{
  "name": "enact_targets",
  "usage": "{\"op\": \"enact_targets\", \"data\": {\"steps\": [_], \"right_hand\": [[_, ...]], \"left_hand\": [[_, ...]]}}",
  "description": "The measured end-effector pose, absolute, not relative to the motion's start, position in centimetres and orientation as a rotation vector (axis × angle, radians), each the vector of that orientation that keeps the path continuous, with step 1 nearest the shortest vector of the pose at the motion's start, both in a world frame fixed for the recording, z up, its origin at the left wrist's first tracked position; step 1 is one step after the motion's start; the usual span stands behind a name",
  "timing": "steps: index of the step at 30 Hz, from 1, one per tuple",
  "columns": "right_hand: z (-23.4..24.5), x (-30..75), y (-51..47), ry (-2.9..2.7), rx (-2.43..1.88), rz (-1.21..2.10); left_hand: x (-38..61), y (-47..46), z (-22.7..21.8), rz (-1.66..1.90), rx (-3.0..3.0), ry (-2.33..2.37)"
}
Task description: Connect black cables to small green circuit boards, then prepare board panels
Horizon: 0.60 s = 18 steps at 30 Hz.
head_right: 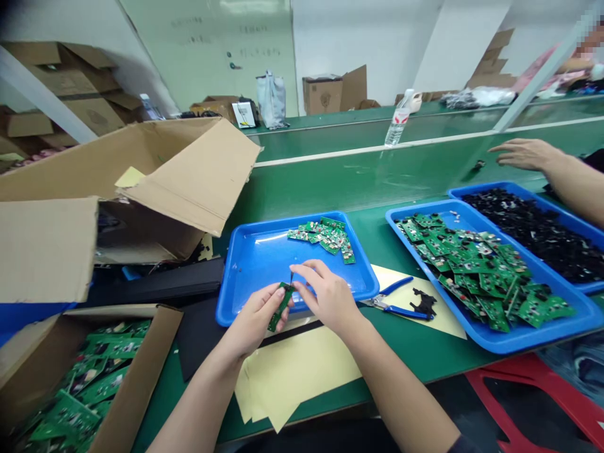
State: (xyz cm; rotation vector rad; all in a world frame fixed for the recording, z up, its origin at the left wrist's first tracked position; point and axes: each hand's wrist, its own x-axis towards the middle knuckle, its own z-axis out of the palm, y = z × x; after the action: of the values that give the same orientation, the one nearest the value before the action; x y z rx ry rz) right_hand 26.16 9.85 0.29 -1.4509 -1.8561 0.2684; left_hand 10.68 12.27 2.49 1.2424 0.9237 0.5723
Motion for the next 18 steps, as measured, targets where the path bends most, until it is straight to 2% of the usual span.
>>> {"op": "enact_targets", "data": {"steps": [7, 13, 18], "right_hand": [[0.5, 26.2, 9.9, -1.607, -1.357, 0.202], [0.7, 25.3, 9.5, -1.631, -1.298, 0.438], [0.4, 25.5, 9.7, -1.317, -1.413, 0.246]], "left_hand": [[10.7, 12.6, 2.6, 0.63, 1.24, 0.946], [10.7, 12.6, 2.2, 0.681, 1.453, 0.999], [10.6, 12.5, 2.1, 0.725, 1.565, 0.972]]}}
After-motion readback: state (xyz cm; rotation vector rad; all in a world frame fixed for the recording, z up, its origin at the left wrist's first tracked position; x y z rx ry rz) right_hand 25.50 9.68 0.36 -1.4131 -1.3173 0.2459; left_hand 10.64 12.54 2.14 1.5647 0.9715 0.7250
